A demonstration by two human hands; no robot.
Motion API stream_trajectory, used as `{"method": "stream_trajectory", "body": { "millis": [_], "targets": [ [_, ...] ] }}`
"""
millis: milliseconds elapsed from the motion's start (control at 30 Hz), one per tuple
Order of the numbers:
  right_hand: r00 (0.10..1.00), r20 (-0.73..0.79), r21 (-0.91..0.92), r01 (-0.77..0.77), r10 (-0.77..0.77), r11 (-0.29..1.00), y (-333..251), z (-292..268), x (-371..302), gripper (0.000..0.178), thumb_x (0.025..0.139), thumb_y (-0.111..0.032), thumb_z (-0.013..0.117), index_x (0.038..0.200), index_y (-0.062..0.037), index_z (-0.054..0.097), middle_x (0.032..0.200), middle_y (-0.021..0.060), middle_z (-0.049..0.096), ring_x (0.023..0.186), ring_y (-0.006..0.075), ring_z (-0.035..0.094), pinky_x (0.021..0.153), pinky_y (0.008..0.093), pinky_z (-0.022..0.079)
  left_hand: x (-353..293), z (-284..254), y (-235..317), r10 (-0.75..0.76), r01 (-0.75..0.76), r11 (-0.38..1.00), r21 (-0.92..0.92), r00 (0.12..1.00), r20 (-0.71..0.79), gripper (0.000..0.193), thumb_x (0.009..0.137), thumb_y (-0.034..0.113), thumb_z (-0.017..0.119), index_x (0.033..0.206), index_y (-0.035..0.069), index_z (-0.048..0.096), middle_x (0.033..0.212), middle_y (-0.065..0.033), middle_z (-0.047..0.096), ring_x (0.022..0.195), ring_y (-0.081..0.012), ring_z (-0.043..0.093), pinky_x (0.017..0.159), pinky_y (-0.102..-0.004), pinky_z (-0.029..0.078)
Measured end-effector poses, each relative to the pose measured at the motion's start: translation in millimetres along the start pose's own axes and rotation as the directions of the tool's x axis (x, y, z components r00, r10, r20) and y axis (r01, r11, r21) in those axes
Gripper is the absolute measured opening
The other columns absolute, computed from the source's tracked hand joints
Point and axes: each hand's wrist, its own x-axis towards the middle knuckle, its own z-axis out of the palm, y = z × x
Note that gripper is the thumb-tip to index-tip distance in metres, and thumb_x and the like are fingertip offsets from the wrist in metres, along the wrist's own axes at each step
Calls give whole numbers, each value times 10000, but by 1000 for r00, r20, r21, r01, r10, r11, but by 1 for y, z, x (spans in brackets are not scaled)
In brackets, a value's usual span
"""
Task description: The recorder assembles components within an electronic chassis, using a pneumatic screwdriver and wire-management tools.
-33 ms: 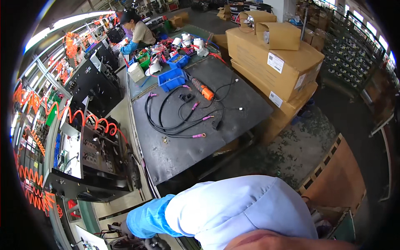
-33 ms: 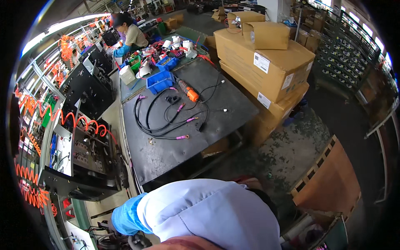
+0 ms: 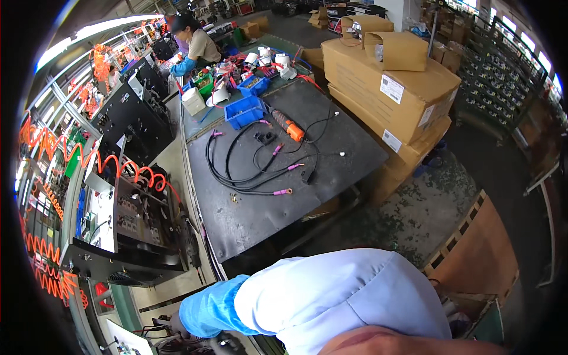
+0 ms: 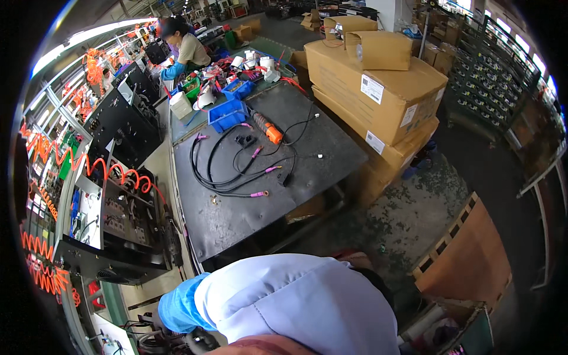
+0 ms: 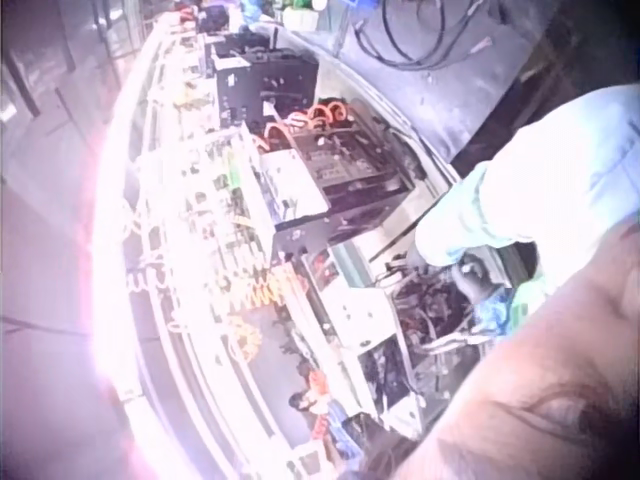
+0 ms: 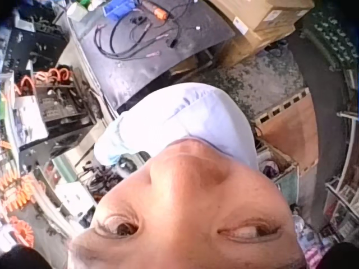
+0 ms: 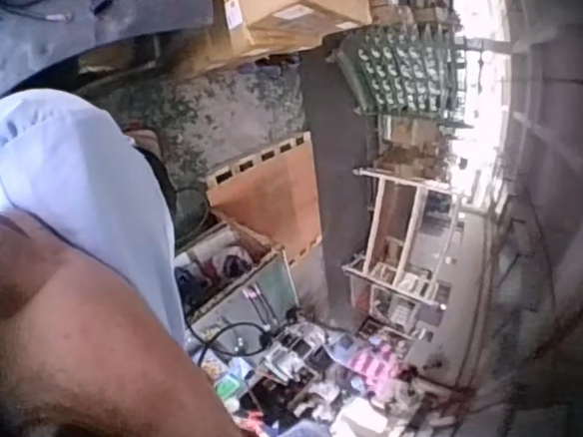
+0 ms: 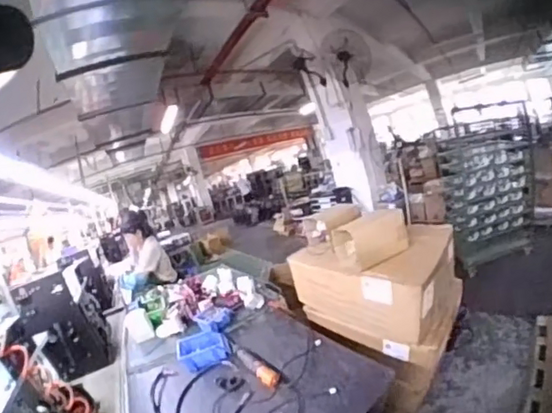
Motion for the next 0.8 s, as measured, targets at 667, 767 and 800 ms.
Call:
{"method": "stream_trajectory", "body": {
  "millis": [667, 767, 800],
  "targets": [
    [999, -20, 14, 36, -36, 999, 4, -11, -9, 330, 830, -298, 539, 1111, -154, 635, 1168, 126, 572, 1009, 330, 594, 815, 449, 489, 10, 76, -27, -73, 57, 987, 149, 992, 107, 363, 880, 357, 549, 1082, 60, 600, 982, -82, 625, 919, -190, 593, 808, -321, 489],
    [998, -32, 45, 50, -48, 998, -7, -11, -10, 335, 835, -302, 531, 1118, -155, 632, 1161, 132, 576, 1003, 331, 596, 811, 448, 488, 10, 67, -25, -70, 52, 982, 180, 993, 98, 368, 881, 362, 545, 1086, 61, 595, 984, -81, 621, 920, -189, 591, 814, -321, 488],
    [998, -43, 45, 37, -35, 998, 3, -14, -15, 336, 837, -303, 529, 1121, -155, 631, 1159, 134, 577, 1001, 332, 596, 809, 447, 488, 14, 77, -31, -72, 49, 980, 194, 991, 115, 369, 882, 364, 544, 1087, 61, 593, 985, -81, 620, 921, -189, 590, 816, -321, 488]
  ]
}}
